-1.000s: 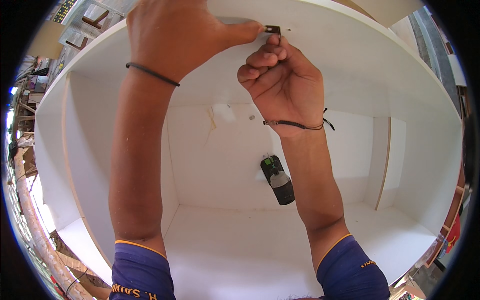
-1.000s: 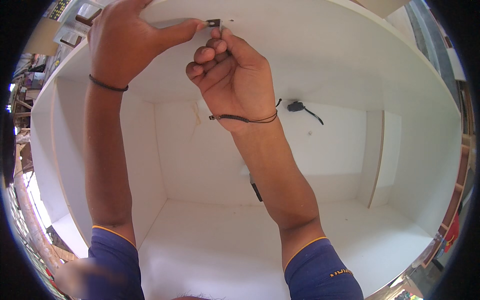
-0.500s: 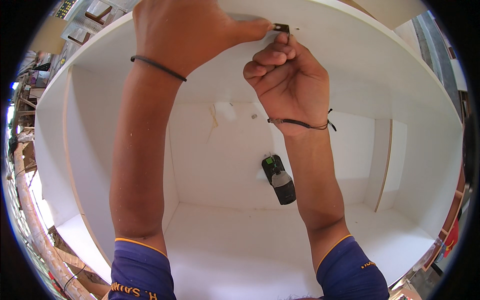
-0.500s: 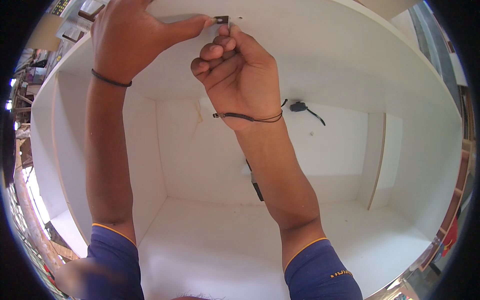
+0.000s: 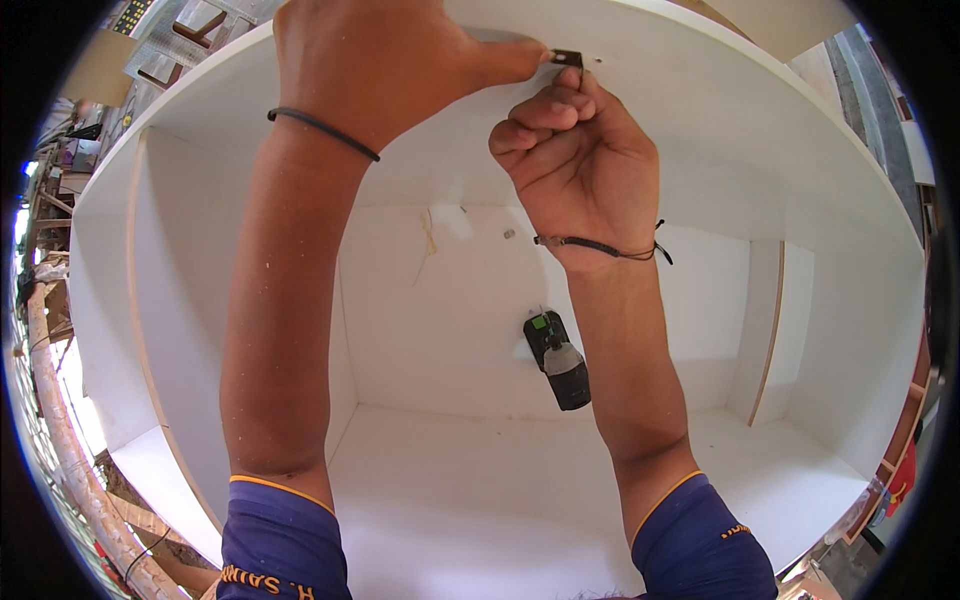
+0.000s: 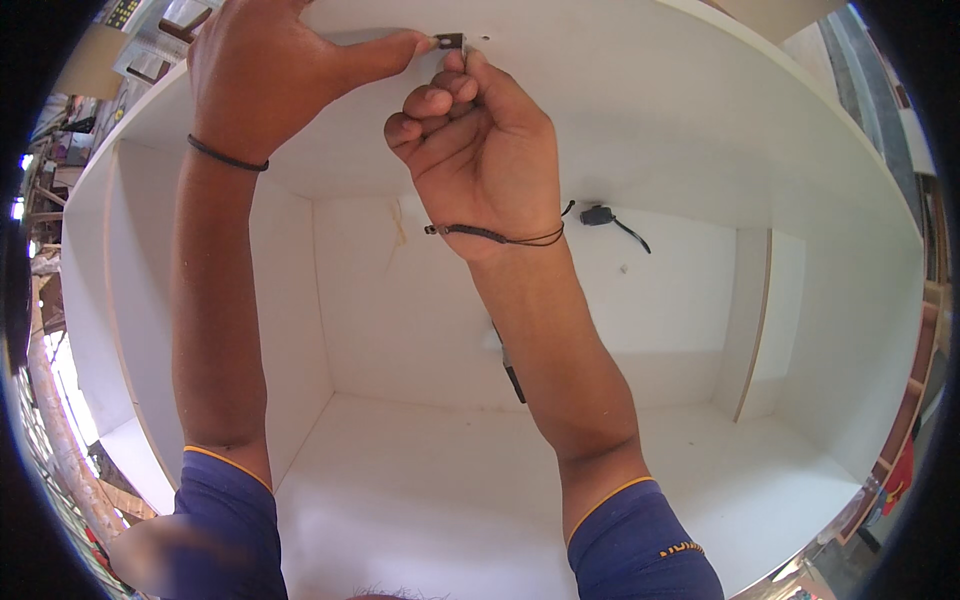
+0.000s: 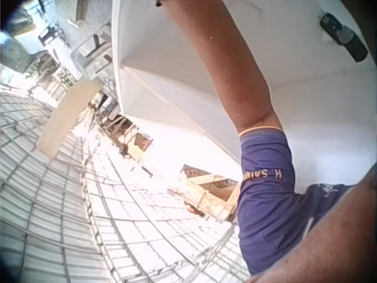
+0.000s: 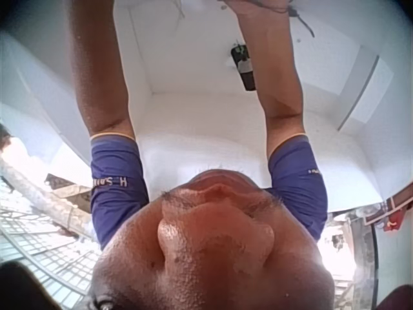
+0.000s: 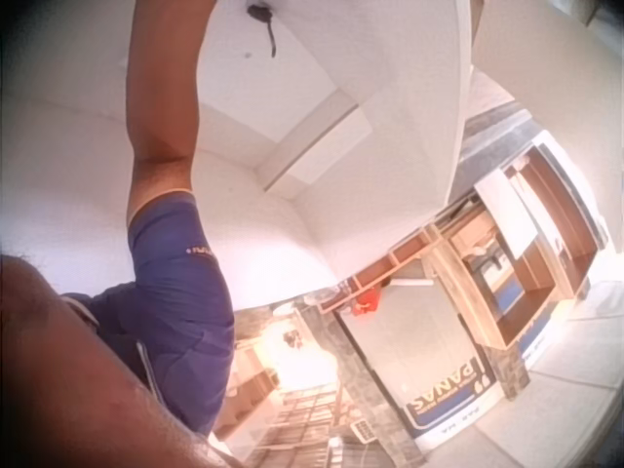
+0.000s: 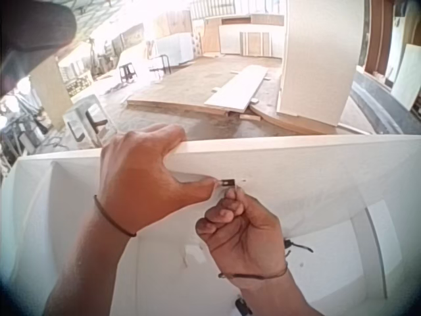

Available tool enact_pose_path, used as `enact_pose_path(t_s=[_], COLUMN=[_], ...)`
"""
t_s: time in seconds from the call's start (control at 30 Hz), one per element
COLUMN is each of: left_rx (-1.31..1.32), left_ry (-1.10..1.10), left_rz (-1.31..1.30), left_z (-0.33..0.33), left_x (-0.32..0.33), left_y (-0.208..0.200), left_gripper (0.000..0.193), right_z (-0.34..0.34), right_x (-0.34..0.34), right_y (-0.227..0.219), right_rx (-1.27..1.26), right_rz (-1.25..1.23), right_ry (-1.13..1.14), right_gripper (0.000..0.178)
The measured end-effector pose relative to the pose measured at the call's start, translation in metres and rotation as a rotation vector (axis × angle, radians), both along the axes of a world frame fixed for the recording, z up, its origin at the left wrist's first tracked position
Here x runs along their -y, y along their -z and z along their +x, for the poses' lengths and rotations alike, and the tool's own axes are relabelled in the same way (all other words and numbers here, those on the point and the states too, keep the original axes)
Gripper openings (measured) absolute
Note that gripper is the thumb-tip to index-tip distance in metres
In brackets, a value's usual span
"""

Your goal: The person uses an electric drill to secure brackets and screws onto a white wooden cabinet frame.

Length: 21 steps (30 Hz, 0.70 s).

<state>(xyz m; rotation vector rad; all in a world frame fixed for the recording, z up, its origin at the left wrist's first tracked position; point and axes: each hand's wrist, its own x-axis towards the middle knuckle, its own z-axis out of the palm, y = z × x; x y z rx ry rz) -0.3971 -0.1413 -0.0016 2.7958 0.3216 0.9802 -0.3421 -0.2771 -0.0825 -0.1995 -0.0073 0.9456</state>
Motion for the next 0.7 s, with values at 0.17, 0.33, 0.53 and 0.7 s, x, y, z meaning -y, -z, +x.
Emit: enact_pose_path(t_s=[0.17, 0.33, 0.53, 0.7], left_rx=[-0.022, -0.049, -0.052, -0.068], left_ry=[-0.020, -0.025, -0.032, -0.063], left_rz=[0.009, -0.013, 0.008, 0.015], left_z=[0.000, -0.001, -0.002, -0.002], left_x=[-0.001, 0.004, 0.003, 0.006], left_y=[0.001, -0.006, -0.008, -0.010], left_gripper=[0.043, 0.044, 0.044, 0.043], right_z=[0.000, 0.000, -0.001, -0.001], right_x=[0.000, 0.000, 0.001, 0.001], right_y=[-0.001, 0.001, -0.001, -0.003], right_rx=[0.004, 0.030, 0.019, -0.018], right_rz=[-0.001, -0.015, -0.003, 0.039], right_ry=[-0.003, 0.006, -0.001, -0.028], right_gripper=[0.016, 0.016, 0.017, 0.015])
